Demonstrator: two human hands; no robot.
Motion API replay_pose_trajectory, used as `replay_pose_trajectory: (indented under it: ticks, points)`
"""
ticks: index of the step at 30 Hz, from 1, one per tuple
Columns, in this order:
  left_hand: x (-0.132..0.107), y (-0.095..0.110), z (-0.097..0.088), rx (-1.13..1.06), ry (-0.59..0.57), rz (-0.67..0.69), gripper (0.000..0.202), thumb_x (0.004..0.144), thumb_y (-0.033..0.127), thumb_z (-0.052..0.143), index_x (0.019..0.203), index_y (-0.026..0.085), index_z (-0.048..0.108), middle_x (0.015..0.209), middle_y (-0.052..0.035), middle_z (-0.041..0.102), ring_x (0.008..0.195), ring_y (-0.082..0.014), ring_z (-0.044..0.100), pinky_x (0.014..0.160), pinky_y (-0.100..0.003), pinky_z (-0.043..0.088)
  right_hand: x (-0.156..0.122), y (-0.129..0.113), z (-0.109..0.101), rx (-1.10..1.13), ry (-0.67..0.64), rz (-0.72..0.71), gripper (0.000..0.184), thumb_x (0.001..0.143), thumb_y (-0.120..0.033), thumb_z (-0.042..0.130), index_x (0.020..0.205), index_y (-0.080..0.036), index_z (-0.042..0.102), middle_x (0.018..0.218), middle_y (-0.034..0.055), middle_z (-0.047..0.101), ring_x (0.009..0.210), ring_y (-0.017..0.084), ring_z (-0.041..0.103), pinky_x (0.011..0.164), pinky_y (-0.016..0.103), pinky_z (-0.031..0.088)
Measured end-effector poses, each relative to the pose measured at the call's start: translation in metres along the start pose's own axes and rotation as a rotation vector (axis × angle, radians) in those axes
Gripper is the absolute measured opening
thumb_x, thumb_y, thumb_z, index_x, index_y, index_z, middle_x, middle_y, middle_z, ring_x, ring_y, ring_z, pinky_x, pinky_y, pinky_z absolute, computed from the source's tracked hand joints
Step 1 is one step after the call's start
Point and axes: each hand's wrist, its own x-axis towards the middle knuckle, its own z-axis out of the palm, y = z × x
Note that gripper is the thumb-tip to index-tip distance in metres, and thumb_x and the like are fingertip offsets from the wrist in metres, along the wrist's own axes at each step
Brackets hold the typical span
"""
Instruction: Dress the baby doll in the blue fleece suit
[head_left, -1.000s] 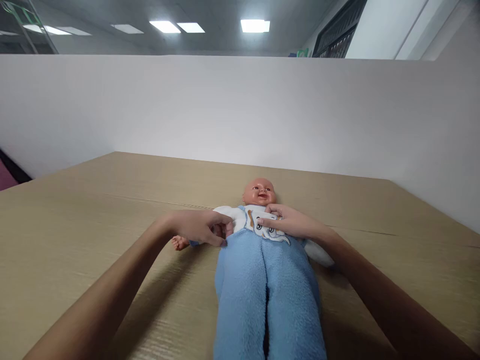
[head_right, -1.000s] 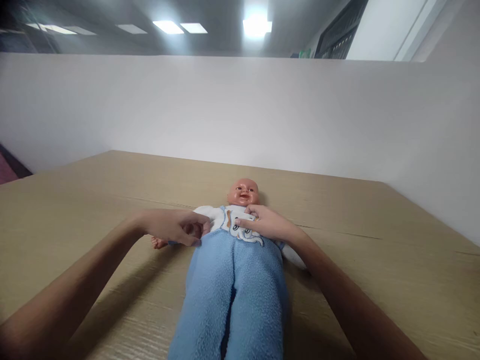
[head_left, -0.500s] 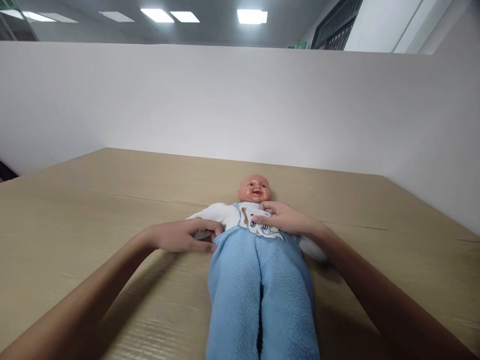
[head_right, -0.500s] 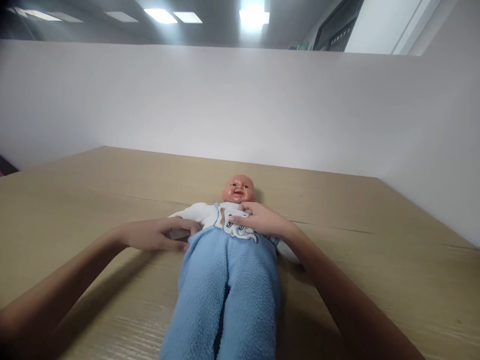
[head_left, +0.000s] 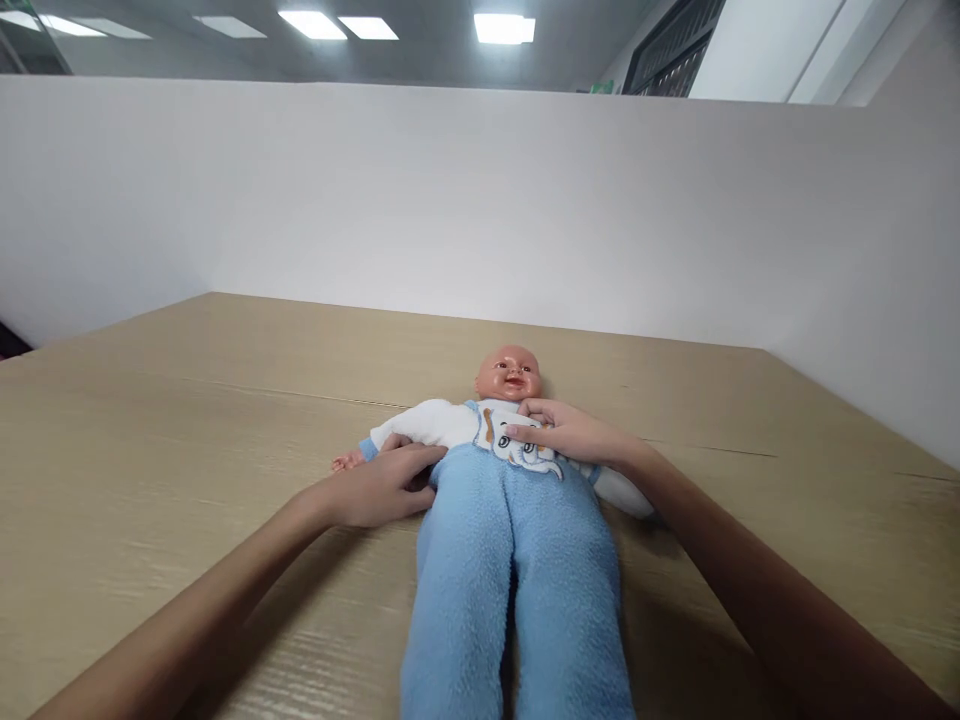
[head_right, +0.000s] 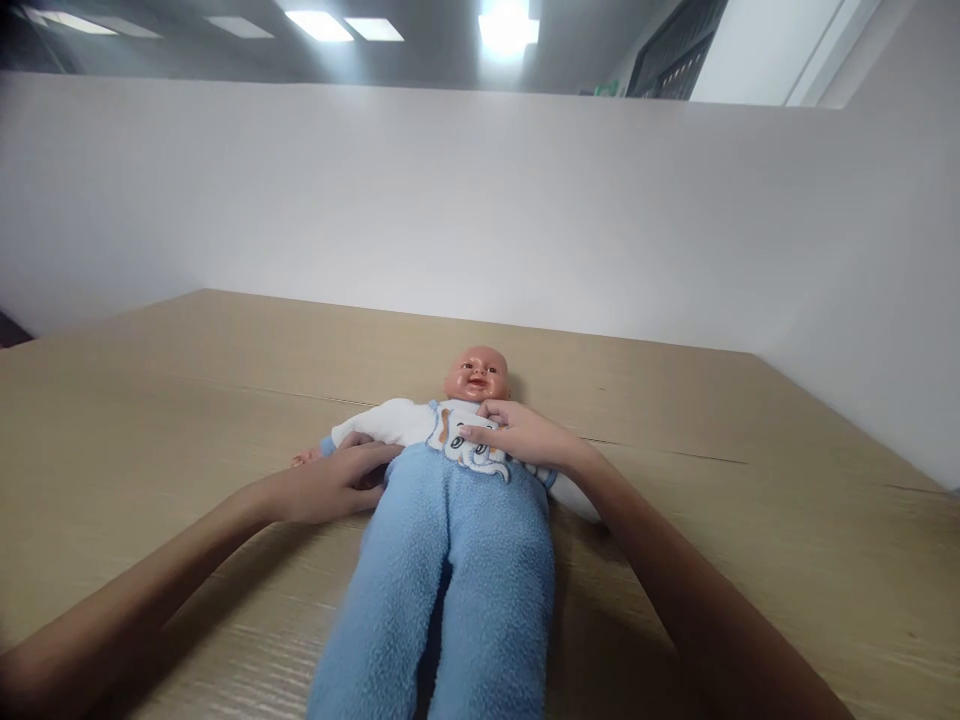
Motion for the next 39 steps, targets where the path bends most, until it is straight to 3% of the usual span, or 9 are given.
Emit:
replay_pose_trajectory:
  ticks: [5, 11, 20, 24, 27, 30, 34, 37, 39]
  points:
    - [0.002, 0.003, 0.0, -0.223, 0.04, -0.042, 0.026, 0.103, 0.042, 0.047, 0.103, 0.022, 0.064, 0.113, -0.0032, 0.07, 0.111, -0.0269, 0.056, 0.11, -0.041, 0.039, 0.0, 0.003, 0.002, -0.003, 0.057, -0.003, 0.055, 0.088, -0.074, 0.071, 0.107, -0.023, 0.07, 0.105, 0.0037, 0.07, 0.096, 0.025, 0.063, 0.08, 0.033, 0.047]
    - [0.007, 0.004, 0.021, -0.624, 0.233, -0.174, 0.018, 0.101, 0.039, 0.047, 0.098, 0.023, 0.055, 0.099, -0.0005, 0.059, 0.098, -0.0219, 0.053, 0.094, -0.033, 0.045, 0.002, 0.005, 0.005, 0.038, 0.063, -0.048, 0.058, 0.085, -0.077, 0.072, 0.107, -0.024, 0.069, 0.103, 0.0037, 0.072, 0.097, 0.026, 0.064, 0.084, 0.034, 0.051]
    - [0.007, 0.002, 0.032, -0.58, 0.254, -0.14, 0.014, 0.101, 0.037, 0.043, 0.103, 0.024, 0.048, 0.093, 0.001, 0.05, 0.089, -0.0203, 0.047, 0.086, -0.033, 0.043, 0.0, 0.004, 0.004, 0.017, 0.073, -0.042, 0.052, 0.088, -0.072, 0.07, 0.104, -0.023, 0.069, 0.099, 0.0033, 0.071, 0.094, 0.025, 0.063, 0.079, 0.034, 0.048]
    - [0.005, -0.001, 0.028, -0.338, 0.242, -0.069, 0.009, 0.1, 0.029, 0.044, 0.104, 0.023, 0.049, 0.098, -0.0004, 0.056, 0.092, -0.022, 0.05, 0.086, -0.035, 0.04, -0.006, -0.004, 0.009, -0.188, 0.296, -0.011, 0.04, 0.093, -0.063, 0.066, 0.099, -0.024, 0.069, 0.093, 0.0037, 0.074, 0.086, 0.025, 0.063, 0.078, 0.036, 0.046]
    - [0.006, -0.003, 0.026, -0.268, 0.252, -0.036, 0.006, 0.098, 0.022, 0.045, 0.1, 0.023, 0.05, 0.096, -0.0007, 0.057, 0.092, -0.0226, 0.052, 0.085, -0.036, 0.04, -0.019, -0.001, 0.015, -0.345, 0.549, -0.093, 0.026, 0.099, -0.049, 0.063, 0.105, -0.024, 0.068, 0.106, 0.0071, 0.075, 0.098, 0.028, 0.065, 0.09, 0.04, 0.047]
    - [0.007, -0.008, 0.03, -0.199, 0.316, -0.052, 0.014, 0.094, 0.014, 0.044, 0.102, 0.022, 0.052, 0.096, -0.0017, 0.058, 0.092, -0.0234, 0.054, 0.085, -0.037, 0.041, -0.047, 0.023, 0.015, -0.469, 0.7, -0.188, 0.028, 0.1, -0.044, 0.061, 0.119, -0.023, 0.066, 0.121, 0.0121, 0.072, 0.115, 0.033, 0.063, 0.104, 0.048, 0.046]
    - [0.01, -0.014, 0.036, -0.15, 0.506, -0.032, 0.034, 0.088, 0.001, 0.037, 0.11, 0.021, 0.053, 0.107, -0.0054, 0.062, 0.102, -0.0232, 0.057, 0.094, -0.037, 0.044, -0.111, 0.078, 0.008, -0.573, 0.711, -0.104, 0.047, 0.099, -0.053, 0.062, 0.138, -0.026, 0.06, 0.134, 0.0133, 0.069, 0.125, 0.038, 0.061, 0.111, 0.056, 0.044]
    - [0.02, 0.001, 0.028, -0.14, 0.679, -0.033, 0.032, 0.092, 0.004, 0.039, 0.115, 0.021, 0.054, 0.11, -0.0062, 0.063, 0.102, -0.0223, 0.058, 0.096, -0.037, 0.045, -0.153, 0.115, 0.004, -0.53, 0.65, -0.025, 0.059, 0.093, -0.06, 0.068, 0.144, -0.032, 0.056, 0.138, 0.0123, 0.068, 0.127, 0.041, 0.061, 0.11, 0.06, 0.047]
    - [0.032, 0.024, 0.018, -0.141, 0.713, 0.001, 0.025, 0.096, 0.011, 0.045, 0.116, 0.021, 0.055, 0.112, -0.0069, 0.063, 0.103, -0.0231, 0.058, 0.096, -0.038, 0.046, -0.169, 0.129, 0.004, -0.461, 0.593, -0.021, 0.058, 0.092, -0.06, 0.071, 0.142, -0.035, 0.057, 0.14, 0.0116, 0.068, 0.129, 0.041, 0.061, 0.109, 0.061, 0.049]
